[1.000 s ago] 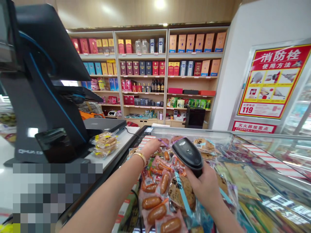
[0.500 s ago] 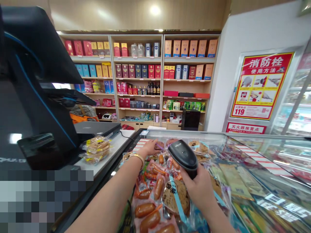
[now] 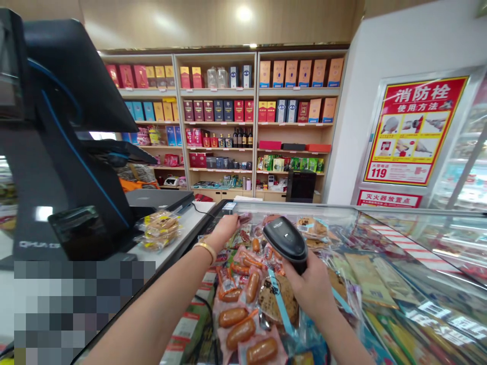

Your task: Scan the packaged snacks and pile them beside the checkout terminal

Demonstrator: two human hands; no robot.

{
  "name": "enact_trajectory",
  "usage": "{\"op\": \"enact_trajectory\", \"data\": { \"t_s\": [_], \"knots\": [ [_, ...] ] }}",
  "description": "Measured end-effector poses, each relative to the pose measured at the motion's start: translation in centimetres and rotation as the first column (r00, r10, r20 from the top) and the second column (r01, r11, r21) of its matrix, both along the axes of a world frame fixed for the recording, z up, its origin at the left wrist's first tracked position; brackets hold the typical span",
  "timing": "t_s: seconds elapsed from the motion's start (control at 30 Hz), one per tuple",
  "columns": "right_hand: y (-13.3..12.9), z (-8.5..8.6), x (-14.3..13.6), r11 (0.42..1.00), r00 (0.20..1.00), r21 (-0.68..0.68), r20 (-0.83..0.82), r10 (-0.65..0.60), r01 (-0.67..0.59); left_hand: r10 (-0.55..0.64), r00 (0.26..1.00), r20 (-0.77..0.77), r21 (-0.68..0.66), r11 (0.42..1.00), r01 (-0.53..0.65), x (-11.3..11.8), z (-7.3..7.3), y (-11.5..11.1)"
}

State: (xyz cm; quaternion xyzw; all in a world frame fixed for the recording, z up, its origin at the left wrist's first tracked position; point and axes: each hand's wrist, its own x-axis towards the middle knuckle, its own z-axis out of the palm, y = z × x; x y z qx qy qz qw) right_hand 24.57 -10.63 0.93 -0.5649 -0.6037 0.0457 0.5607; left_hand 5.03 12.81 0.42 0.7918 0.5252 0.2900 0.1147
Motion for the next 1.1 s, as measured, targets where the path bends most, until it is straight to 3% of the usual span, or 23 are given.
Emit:
{"op": "enact_trajectory", "data": {
  "t_s": [0.1,0.23,0.27,0.33,0.4,0.47,0.57,0.73,0.93,1.1],
  "knots": [
    [0.1,0.0,-0.1,1.0,1.0,0.006,-0.006,0.029,-0.029,0.054,0.964,0.259,-0.042,0.998,-0.045,-1.2,1.1,-1.6],
    [0.0,0.0,-0.2,0.997,0.998,0.026,-0.001,0.069,-0.069,0.037,0.838,0.544,-0.115,0.993,0.031,-2.5,1.6,-5.7],
    [-0.1,0.0,-0.2,0.997,0.997,0.029,0.006,0.076,-0.077,0.035,0.766,0.642,-0.144,0.987,0.076,-2.8,1.6,-7.0],
    [-0.2,0.1,-0.3,0.994,0.995,0.036,0.022,0.101,-0.101,0.066,0.501,0.863,-0.203,0.953,0.225,-3.3,1.5,-9.7],
    [-0.5,0.3,-0.4,0.989,0.99,0.049,0.042,0.134,-0.136,0.111,0.262,0.959,-0.202,0.914,0.352,-3.7,1.5,-12.1],
    [-0.7,0.6,-0.7,0.983,0.983,0.064,0.075,0.169,-0.174,0.132,0.158,0.979,-0.187,0.892,0.411,-4.0,1.4,-13.8],
    [-1.0,0.8,-1.1,0.97,0.965,0.074,0.139,0.221,-0.233,0.138,0.097,0.986,-0.167,0.884,0.437,-4.2,1.2,-15.1],
    [-1.0,0.5,-1.2,0.947,0.932,0.083,0.223,0.285,-0.31,0.116,0.083,0.99,-0.141,0.883,0.447,-4.5,0.8,-15.0],
    [-1.1,0.5,-1.0,0.953,0.93,0.065,0.246,0.273,-0.297,0.178,0.039,0.983,-0.176,0.876,0.45,-4.8,0.6,-14.6],
    [-1.4,0.2,-1.4,0.956,0.912,0.03,0.311,0.267,-0.29,0.152,0.002,0.988,-0.142,0.919,0.368,-4.6,0.2,-14.3]
  ]
}}
